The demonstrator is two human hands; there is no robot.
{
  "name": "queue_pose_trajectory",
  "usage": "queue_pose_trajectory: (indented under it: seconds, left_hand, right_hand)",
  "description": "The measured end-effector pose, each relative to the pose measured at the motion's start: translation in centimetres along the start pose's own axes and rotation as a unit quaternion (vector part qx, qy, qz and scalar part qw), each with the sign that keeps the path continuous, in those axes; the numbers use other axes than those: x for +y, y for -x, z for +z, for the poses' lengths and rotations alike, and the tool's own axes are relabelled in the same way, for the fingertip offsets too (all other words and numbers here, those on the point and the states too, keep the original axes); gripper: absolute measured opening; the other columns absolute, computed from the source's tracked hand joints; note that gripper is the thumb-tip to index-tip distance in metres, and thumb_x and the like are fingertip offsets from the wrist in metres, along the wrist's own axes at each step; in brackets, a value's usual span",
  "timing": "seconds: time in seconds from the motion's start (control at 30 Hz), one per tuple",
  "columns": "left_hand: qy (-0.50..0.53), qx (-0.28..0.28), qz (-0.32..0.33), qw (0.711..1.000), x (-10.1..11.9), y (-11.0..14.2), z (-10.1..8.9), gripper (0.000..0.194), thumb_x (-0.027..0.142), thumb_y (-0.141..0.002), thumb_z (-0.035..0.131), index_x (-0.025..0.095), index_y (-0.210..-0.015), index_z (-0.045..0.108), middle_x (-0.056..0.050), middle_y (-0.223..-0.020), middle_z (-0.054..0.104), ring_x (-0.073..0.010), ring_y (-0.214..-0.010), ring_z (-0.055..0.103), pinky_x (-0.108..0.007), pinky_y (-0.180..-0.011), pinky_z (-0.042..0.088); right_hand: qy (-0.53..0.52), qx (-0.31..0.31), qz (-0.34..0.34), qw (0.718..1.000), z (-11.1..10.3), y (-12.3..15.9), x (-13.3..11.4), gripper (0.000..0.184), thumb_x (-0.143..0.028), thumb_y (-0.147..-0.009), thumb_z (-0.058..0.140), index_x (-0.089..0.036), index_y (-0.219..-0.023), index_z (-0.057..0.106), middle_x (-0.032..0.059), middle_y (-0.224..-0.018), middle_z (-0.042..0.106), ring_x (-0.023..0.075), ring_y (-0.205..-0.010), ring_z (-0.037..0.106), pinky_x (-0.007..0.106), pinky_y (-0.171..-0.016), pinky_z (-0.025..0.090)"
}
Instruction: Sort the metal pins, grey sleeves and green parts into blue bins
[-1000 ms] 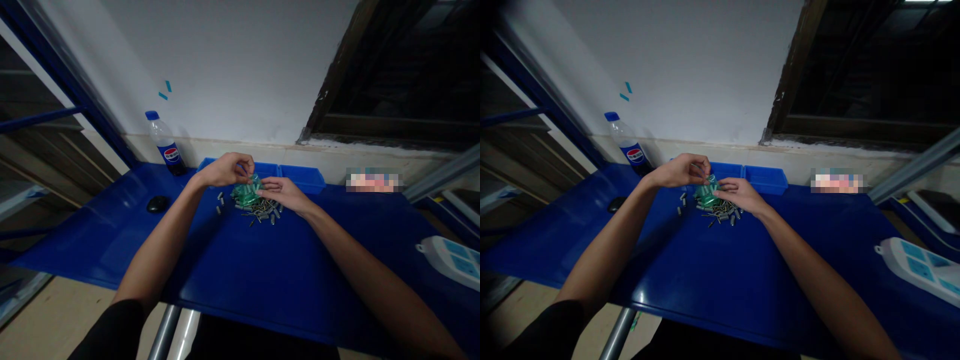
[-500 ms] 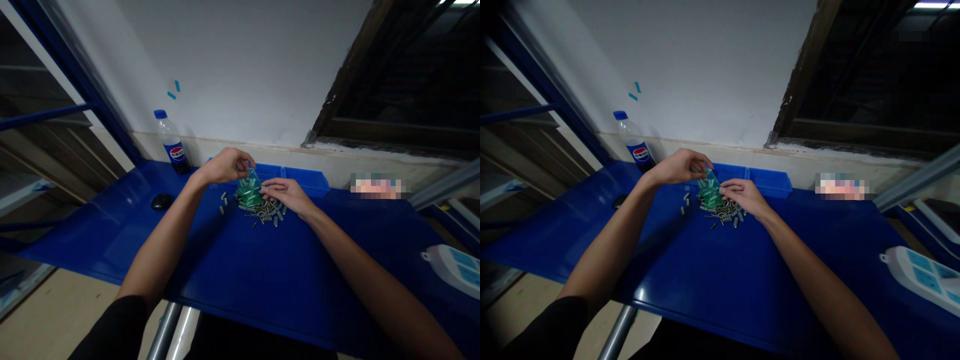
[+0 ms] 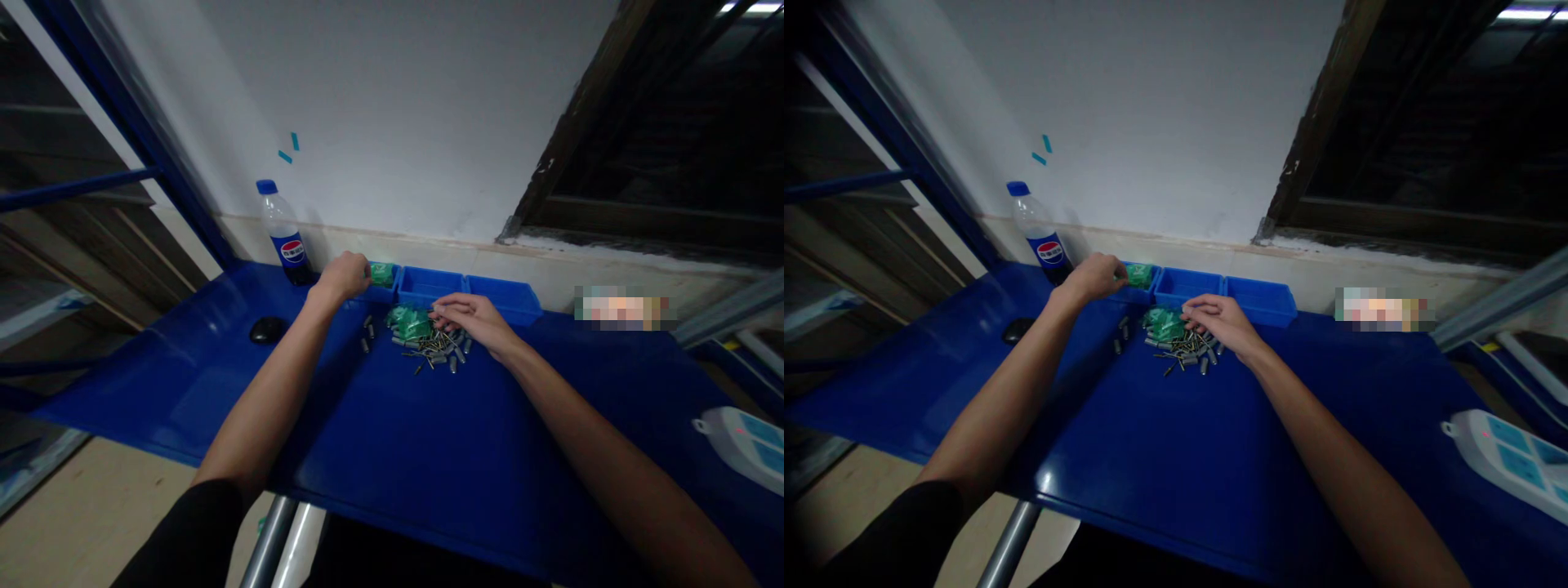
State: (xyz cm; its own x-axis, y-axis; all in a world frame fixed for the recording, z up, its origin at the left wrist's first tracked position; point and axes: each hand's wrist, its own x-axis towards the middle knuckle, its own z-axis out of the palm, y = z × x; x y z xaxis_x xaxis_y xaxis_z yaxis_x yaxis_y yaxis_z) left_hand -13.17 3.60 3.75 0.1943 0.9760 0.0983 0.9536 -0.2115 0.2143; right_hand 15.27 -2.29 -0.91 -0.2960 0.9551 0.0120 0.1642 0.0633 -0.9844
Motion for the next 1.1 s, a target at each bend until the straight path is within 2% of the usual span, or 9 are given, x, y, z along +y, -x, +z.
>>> queue_pose_trajectory:
  seconds: [0.07, 0.13, 0.23, 0.3, 0.5, 0.67, 0.83, 0.93, 1.1]
  left_hand:
    - [-0.037, 0.038, -0.011, 0.999, 1.1, 0.2, -0.2, 0.026, 0.025, -0.089, 0.066, 0.013, -0.106, 0.081, -0.019, -0.107, 0.077, -0.0295, -0.099, 0.071, -0.04, -0.087, 0.054]
    - [-0.024, 0.054, 0.05, 0.997, 2.2, 0.2, -0.5, 0.027, 0.026, -0.089, 0.065, 0.013, -0.109, 0.08, -0.017, -0.109, 0.077, -0.0283, -0.1, 0.071, -0.038, -0.088, 0.053]
    - [0.012, -0.023, 0.173, 0.985, 3.5, 0.2, -0.4, 0.028, 0.025, -0.082, 0.073, 0.016, -0.107, 0.079, -0.012, -0.104, 0.078, -0.0236, -0.094, 0.071, -0.033, -0.087, 0.052]
    - [0.015, -0.087, 0.214, 0.973, 4.0, 0.0, 0.2, 0.035, 0.026, -0.076, 0.079, 0.018, -0.11, 0.079, -0.01, -0.105, 0.078, -0.0228, -0.094, 0.07, -0.031, -0.086, 0.052]
    - [-0.028, -0.165, 0.2, 0.966, 4.9, 0.0, 2.2, 0.061, 0.023, -0.069, 0.084, 0.019, -0.129, 0.072, -0.01, -0.11, 0.079, -0.0241, -0.096, 0.071, -0.029, -0.078, 0.052]
    - [-0.002, -0.098, 0.212, 0.972, 4.9, 0.2, 1.6, 0.042, 0.008, -0.076, 0.065, 0.016, -0.115, 0.078, -0.009, -0.091, 0.08, -0.0214, -0.083, 0.073, -0.03, -0.078, 0.051]
    - [0.164, -0.016, 0.223, 0.961, 5.0, 0.5, 0.1, 0.034, 0.012, -0.083, 0.06, 0.012, -0.111, 0.078, -0.01, -0.09, 0.08, -0.0196, -0.085, 0.075, -0.029, -0.081, 0.055]
    - [0.278, -0.042, 0.235, 0.93, 5.4, 0.8, -0.4, 0.032, 0.02, -0.086, 0.063, 0.011, -0.114, 0.076, -0.01, -0.092, 0.081, -0.0189, -0.086, 0.076, -0.027, -0.078, 0.057]
    - [0.349, -0.115, 0.235, 0.9, 5.7, 1.0, -0.7, 0.038, 0.025, -0.086, 0.067, 0.01, -0.12, 0.075, -0.01, -0.089, 0.08, -0.0165, -0.079, 0.075, -0.025, -0.071, 0.057]
  right_hand:
    - [0.003, 0.002, 0.001, 1.0, 0.0, 0.0, -0.1, 0.027, -0.042, -0.08, 0.077, -0.021, -0.096, 0.076, 0.0124, -0.099, 0.082, 0.0241, -0.083, 0.077, 0.037, -0.074, 0.057]
    - [0.006, 0.002, 0.001, 1.0, 0.0, 0.0, -0.2, 0.025, -0.042, -0.081, 0.077, -0.021, -0.095, 0.076, 0.0121, -0.099, 0.082, 0.0244, -0.084, 0.077, 0.038, -0.075, 0.057]
    - [0.003, 0.004, 0.001, 1.0, 0.0, 0.0, -0.2, 0.022, -0.039, -0.081, 0.077, -0.022, -0.094, 0.076, 0.0116, -0.097, 0.082, 0.024, -0.082, 0.076, 0.038, -0.074, 0.056]
    - [0.0, 0.004, -0.001, 1.0, 0.0, 0.0, -0.2, 0.021, -0.038, -0.082, 0.077, -0.022, -0.094, 0.076, 0.0113, -0.096, 0.082, 0.0235, -0.082, 0.076, 0.038, -0.073, 0.056]
    - [-0.003, 0.003, -0.007, 1.0, -0.1, 0.1, -0.3, 0.02, -0.037, -0.083, 0.077, -0.021, -0.095, 0.076, 0.0111, -0.096, 0.082, 0.0226, -0.082, 0.076, 0.036, -0.071, 0.055]
    - [-0.004, -0.001, -0.011, 1.0, -0.3, -0.1, 0.0, 0.02, -0.037, -0.084, 0.076, -0.022, -0.096, 0.076, 0.0109, -0.096, 0.082, 0.0225, -0.083, 0.076, 0.036, -0.072, 0.057]
    - [0.025, 0.031, -0.052, 0.998, -0.4, -0.6, 0.8, 0.034, -0.037, -0.078, 0.084, -0.023, -0.108, 0.075, 0.0089, -0.1, 0.081, 0.0224, -0.085, 0.075, 0.04, -0.081, 0.06]
    - [0.01, 0.038, -0.075, 0.996, -0.4, -0.6, 0.8, 0.046, -0.035, -0.073, 0.088, -0.024, -0.115, 0.073, 0.0073, -0.104, 0.08, 0.0218, -0.086, 0.075, 0.041, -0.085, 0.06]
    - [-0.013, -0.009, -0.057, 0.998, -0.1, -0.2, 0.0, 0.03, -0.044, -0.074, 0.087, -0.021, -0.09, 0.077, 0.0069, -0.08, 0.079, 0.0215, -0.074, 0.073, 0.037, -0.072, 0.058]
